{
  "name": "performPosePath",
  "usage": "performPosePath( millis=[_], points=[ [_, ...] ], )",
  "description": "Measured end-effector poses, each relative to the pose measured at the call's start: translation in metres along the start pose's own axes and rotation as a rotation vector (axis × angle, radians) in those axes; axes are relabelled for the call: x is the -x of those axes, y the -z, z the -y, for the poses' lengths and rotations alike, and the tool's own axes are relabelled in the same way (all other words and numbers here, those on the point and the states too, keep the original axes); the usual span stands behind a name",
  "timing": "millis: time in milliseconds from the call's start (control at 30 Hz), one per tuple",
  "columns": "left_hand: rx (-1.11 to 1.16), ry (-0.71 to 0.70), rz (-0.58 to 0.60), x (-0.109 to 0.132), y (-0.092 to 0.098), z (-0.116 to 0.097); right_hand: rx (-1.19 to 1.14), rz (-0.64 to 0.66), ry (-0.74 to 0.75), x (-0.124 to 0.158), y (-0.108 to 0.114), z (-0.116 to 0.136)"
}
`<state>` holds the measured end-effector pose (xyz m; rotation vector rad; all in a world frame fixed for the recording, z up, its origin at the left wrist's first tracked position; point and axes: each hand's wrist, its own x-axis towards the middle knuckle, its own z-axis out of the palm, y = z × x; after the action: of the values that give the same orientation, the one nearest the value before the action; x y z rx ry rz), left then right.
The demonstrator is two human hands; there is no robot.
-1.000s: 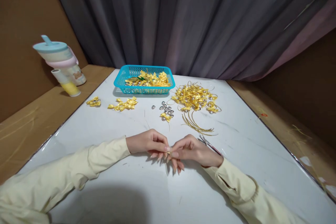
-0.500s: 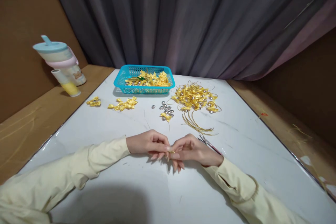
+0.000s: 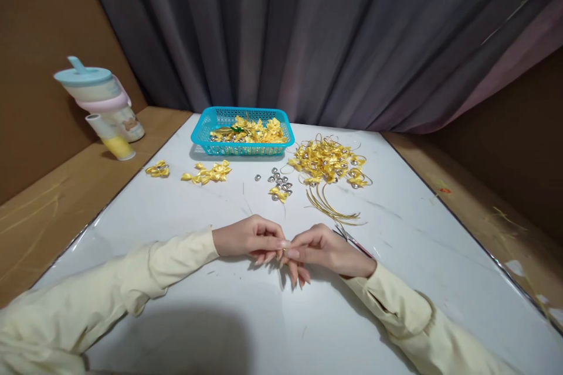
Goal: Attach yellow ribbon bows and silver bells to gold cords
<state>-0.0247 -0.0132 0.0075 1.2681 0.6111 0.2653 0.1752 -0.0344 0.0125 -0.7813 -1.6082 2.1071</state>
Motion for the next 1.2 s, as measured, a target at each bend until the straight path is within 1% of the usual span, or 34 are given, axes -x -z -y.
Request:
performPosePath(
  millis=[167,367,433,533,633,700,733,800,833,867,900,933,1000,1067,1133,1200],
  points=[
    [-0.041,-0.060,-0.001,0.000,-0.001,0.002,0.020,-0.008,-0.025,0.001,0.000,0.005],
    [-0.113,-0.098,-0.066,0.001,-0.006,0.004,0.162,-0.070,-0.075,0.004,0.003,0.013],
    [-0.153,-0.106,-0.114,0.002,-0.008,0.003,0.274,-0.089,-0.053,0.004,0.002,0.017],
    [-0.294,-0.142,-0.170,0.003,-0.011,-0.001,0.565,-0.155,0.068,0.006,-0.002,0.023],
    [-0.535,-0.236,-0.208,0.007,-0.012,-0.012,0.907,-0.248,0.219,0.009,-0.006,0.029],
    [-0.697,-0.312,-0.237,0.008,-0.011,-0.024,1.028,-0.295,0.290,0.010,-0.006,0.034],
    [-0.740,-0.333,-0.245,0.008,-0.009,-0.032,1.061,-0.310,0.326,0.011,-0.005,0.037],
    [-0.757,-0.330,-0.261,0.005,-0.002,-0.046,1.136,-0.349,0.399,0.012,0.001,0.045],
    [-0.740,-0.319,-0.298,0.003,0.004,-0.053,1.190,-0.370,0.431,0.012,0.004,0.050],
    [-0.723,-0.301,-0.364,-0.001,0.010,-0.058,1.249,-0.393,0.455,0.012,0.009,0.055],
    [-0.727,-0.264,-0.426,-0.005,0.017,-0.062,1.303,-0.418,0.472,0.012,0.013,0.061],
    [-0.764,-0.222,-0.459,-0.010,0.025,-0.065,1.345,-0.443,0.489,0.013,0.016,0.067],
    [-0.841,-0.180,-0.534,-0.019,0.039,-0.064,1.381,-0.484,0.514,0.015,0.021,0.078],
    [-0.876,-0.161,-0.520,-0.026,0.049,-0.060,1.347,-0.490,0.506,0.017,0.023,0.087],
    [-0.969,-0.096,-0.505,-0.031,0.055,-0.052,1.246,-0.434,0.431,0.018,0.024,0.091],
    [-1.076,-0.026,-0.520,-0.034,0.058,-0.045,1.077,-0.315,0.322,0.015,0.027,0.089]
  ],
)
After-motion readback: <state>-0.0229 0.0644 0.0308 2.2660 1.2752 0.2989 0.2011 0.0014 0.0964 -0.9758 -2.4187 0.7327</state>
